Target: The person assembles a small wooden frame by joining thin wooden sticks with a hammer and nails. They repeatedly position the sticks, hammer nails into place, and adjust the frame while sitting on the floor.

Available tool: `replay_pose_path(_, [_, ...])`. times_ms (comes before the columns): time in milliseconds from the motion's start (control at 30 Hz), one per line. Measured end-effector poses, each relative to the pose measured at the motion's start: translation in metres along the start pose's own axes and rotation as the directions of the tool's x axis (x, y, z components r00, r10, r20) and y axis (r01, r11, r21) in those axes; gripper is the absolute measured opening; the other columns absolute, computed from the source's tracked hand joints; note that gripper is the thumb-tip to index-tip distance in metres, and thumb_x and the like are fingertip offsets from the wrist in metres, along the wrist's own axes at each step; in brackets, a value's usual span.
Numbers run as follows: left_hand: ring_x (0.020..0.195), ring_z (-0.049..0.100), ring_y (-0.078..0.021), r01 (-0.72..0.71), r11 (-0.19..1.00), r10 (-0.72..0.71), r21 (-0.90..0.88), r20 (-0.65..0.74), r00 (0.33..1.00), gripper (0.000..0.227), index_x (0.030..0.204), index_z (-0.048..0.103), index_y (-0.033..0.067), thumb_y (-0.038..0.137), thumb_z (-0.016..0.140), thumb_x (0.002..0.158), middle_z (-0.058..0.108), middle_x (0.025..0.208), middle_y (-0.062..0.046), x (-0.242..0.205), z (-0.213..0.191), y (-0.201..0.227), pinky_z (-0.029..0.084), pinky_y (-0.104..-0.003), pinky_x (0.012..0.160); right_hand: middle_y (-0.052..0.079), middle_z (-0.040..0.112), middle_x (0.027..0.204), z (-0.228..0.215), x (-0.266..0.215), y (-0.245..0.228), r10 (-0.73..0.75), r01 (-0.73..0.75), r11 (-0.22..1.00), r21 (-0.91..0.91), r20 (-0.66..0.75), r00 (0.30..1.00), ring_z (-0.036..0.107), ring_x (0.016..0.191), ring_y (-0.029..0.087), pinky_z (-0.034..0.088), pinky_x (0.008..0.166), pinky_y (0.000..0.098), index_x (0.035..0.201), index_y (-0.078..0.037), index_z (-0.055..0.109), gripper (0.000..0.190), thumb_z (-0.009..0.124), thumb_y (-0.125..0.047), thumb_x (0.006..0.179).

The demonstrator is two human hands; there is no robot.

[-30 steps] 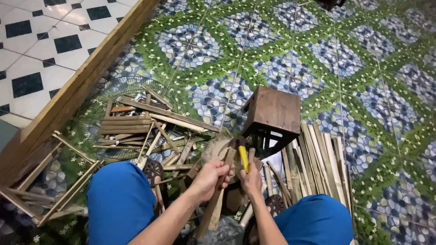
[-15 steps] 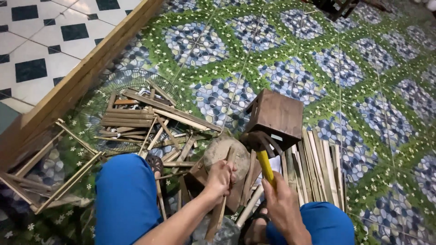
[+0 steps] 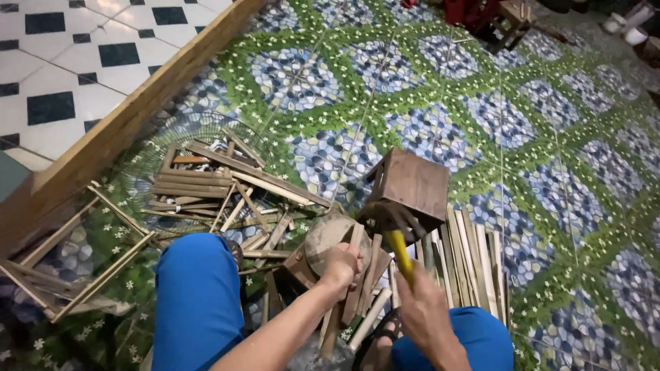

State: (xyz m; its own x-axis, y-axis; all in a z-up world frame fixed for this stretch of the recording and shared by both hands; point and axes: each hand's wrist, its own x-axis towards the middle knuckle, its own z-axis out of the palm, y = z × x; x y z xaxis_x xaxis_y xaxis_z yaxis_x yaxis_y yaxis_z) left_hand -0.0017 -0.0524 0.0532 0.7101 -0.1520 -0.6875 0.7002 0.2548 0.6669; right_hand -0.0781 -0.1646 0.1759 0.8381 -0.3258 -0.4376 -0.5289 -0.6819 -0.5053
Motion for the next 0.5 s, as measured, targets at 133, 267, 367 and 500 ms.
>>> replay_pose_path(133, [0.039,0.033,-0.0123,0.082,0.993,-0.076,0.088,-0.071,0.995,0.033,0.085,0.058,0.0129,0.006,0.03,0.1,0.051,0.06,-0.001,0.008,0.006,-0.002,0.017,-0.027,0.034,0.004,0.055,0.075,0.002,0.038,0.024,-0.09,0.09,0.996,0.002,0.103,0.991,0.045,0.055,0.015,0.038,0.044,0.0313,0.105,-0.013,0.052,0.021,0.048,-0.033,0.109])
replay_pose_path(267, [0.044,0.041,-0.0146,0.11,0.994,-0.109,0.01,-0.069,0.992,0.034,0.075,0.053,0.0138,0.009,0.031,0.1,0.057,0.066,-0.003,0.018,0.002,0.002,0.026,-0.027,0.037,0.007,0.058,0.077,-0.016,0.016,-0.005,-0.146,0.149,0.984,0.093,-0.037,0.989,0.047,0.055,0.016,0.045,0.045,0.0328,0.122,-0.011,0.057,0.026,0.046,-0.029,0.107])
replay_pose_path(367, [0.039,0.037,-0.0165,0.139,0.989,-0.135,0.047,-0.07,0.988,0.03,0.079,0.055,0.0129,0.008,0.033,0.099,0.052,0.058,-0.004,0.005,0.005,0.015,0.022,-0.031,0.034,0.007,0.063,0.08,-0.009,0.021,-0.011,-0.121,0.122,0.992,-0.025,0.038,0.992,0.05,0.056,0.017,0.046,0.047,0.0335,0.119,-0.012,0.053,0.026,0.039,-0.032,0.109])
replay_pose_path(500, [0.038,0.037,-0.0182,0.077,0.995,-0.072,0.056,-0.093,0.993,0.028,0.078,0.052,0.0122,0.006,0.035,0.099,0.053,0.06,-0.006,0.002,0.006,0.019,0.022,-0.032,0.034,0.011,0.056,0.079,-0.007,0.034,-0.01,-0.124,0.132,0.985,-0.111,0.077,0.989,0.045,0.061,0.024,0.035,0.056,0.0436,0.099,-0.011,0.048,0.032,0.044,-0.041,0.109])
